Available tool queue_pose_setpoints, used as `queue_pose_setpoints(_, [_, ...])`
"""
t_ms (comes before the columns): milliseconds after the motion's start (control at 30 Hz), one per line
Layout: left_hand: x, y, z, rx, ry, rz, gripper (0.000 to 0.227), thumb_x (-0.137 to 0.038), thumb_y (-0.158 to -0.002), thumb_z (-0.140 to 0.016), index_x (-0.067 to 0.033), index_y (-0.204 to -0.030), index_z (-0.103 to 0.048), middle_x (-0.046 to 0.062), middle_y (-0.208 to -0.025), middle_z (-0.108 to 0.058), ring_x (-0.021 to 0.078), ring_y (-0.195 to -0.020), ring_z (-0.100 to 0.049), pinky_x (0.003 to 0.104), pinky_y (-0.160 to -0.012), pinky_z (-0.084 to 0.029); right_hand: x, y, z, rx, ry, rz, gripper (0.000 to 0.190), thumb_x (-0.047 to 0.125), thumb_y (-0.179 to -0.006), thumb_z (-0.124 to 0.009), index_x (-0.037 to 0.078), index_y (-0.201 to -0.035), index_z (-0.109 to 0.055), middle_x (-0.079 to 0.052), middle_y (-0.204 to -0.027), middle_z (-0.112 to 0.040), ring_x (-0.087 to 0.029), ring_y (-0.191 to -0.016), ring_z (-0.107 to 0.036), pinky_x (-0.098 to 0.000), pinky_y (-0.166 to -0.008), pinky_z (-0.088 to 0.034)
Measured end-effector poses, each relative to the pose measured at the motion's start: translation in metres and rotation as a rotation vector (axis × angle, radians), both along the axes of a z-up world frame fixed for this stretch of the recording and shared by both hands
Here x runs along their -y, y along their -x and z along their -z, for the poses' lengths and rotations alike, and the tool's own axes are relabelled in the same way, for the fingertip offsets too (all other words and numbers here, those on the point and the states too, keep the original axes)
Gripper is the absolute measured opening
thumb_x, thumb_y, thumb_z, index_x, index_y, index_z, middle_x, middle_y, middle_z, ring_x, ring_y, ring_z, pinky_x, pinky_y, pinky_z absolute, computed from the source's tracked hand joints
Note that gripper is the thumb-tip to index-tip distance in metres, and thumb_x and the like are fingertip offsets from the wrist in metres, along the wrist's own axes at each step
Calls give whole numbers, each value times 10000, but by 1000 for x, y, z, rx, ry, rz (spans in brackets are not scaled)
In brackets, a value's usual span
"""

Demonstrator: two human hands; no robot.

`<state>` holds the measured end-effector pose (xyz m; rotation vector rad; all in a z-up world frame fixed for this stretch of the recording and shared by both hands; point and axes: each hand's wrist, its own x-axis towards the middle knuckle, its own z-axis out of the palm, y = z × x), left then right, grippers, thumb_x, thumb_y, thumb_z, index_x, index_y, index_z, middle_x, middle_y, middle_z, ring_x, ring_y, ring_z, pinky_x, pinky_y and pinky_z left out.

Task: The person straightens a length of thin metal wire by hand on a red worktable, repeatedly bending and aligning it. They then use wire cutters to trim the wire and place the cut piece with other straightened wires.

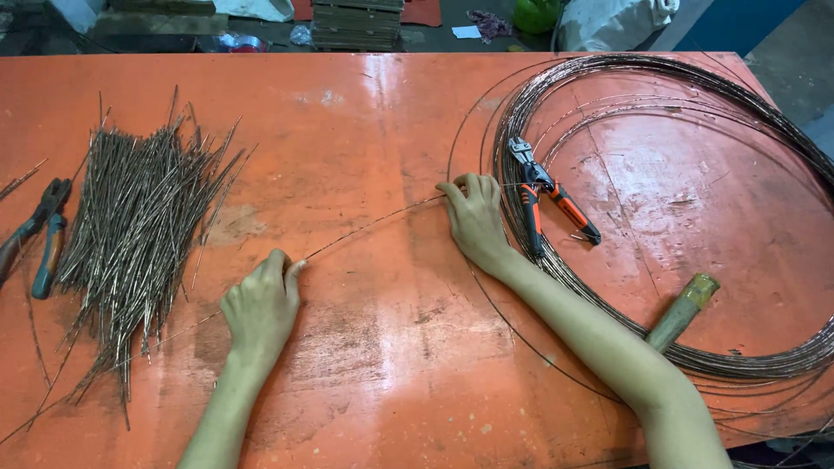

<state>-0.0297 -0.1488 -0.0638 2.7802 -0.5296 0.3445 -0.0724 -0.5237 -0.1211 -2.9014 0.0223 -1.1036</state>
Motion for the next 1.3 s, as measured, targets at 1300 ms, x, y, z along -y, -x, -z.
queue_pose_setpoints(1300, [1, -13, 14, 94, 88, 24, 295, -478, -978, -692, -202, -930, -600, 10, -922, -545, 445, -609, -689, 572, -603, -608, -12, 4, -24, 33, 4, 80, 105, 224, -1073, -552, 179, -1094, -644, -27, -991, -530, -213, -1037, -525, -505, -1133, -296])
